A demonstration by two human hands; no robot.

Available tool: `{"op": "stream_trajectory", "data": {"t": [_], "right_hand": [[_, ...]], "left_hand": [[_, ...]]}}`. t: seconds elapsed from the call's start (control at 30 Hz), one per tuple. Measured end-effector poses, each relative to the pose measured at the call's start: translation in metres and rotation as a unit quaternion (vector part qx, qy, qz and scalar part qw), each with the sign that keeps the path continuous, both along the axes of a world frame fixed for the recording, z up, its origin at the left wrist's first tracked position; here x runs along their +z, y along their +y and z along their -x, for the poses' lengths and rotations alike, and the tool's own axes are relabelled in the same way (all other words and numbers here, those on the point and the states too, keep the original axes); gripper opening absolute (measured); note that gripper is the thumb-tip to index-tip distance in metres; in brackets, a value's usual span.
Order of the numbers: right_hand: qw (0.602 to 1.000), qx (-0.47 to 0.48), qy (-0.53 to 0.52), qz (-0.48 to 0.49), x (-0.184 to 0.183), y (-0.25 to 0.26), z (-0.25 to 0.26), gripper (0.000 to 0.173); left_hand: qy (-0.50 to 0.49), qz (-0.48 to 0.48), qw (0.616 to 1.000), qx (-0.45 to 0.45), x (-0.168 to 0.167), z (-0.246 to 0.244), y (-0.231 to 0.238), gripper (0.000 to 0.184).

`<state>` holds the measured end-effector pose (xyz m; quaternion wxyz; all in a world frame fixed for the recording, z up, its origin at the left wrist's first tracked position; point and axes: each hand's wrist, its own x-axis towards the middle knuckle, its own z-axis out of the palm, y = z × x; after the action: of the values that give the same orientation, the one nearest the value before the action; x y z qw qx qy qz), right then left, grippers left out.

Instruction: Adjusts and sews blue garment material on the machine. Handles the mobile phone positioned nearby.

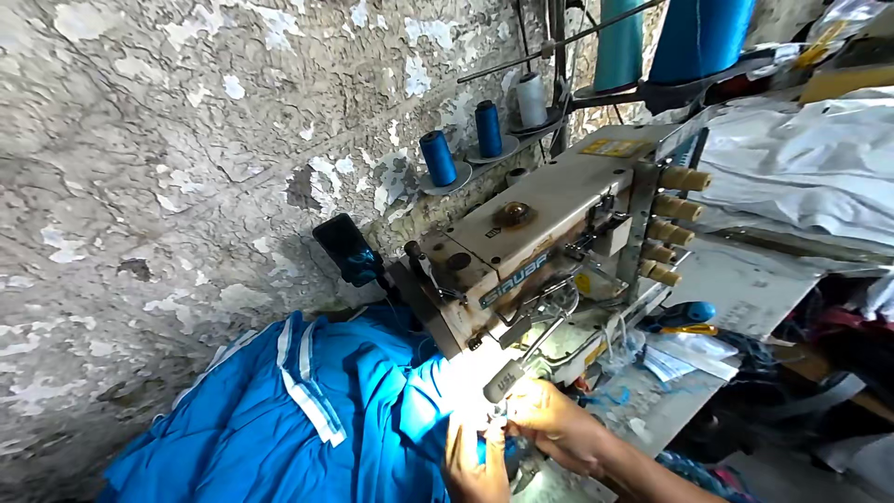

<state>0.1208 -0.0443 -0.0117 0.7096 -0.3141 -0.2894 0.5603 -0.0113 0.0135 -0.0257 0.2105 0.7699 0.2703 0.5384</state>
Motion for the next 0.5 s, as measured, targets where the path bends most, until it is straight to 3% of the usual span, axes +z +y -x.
{"op": "stream_trajectory", "data": {"t": [0.1, 0.27, 0.5], "right_hand": [[0.999, -0.025, 0.000, 0.020, 0.0022, -0.0001, 0.0050, 0.025], [0.998, -0.035, 0.039, 0.037, -0.0016, 0.0030, 0.0086, 0.022], [0.997, -0.058, 0.011, 0.049, -0.0038, 0.0039, 0.0095, 0.022]], "left_hand": [[0.020, -0.009, 0.999, 0.038, 0.0005, -0.0007, 0.0008, 0.016], [-0.003, -0.016, 0.999, 0.032, -0.0046, -0.0021, 0.0012, 0.014], [-0.021, -0.023, 0.999, 0.026, -0.0041, -0.0022, 0.0037, 0.011]]}}
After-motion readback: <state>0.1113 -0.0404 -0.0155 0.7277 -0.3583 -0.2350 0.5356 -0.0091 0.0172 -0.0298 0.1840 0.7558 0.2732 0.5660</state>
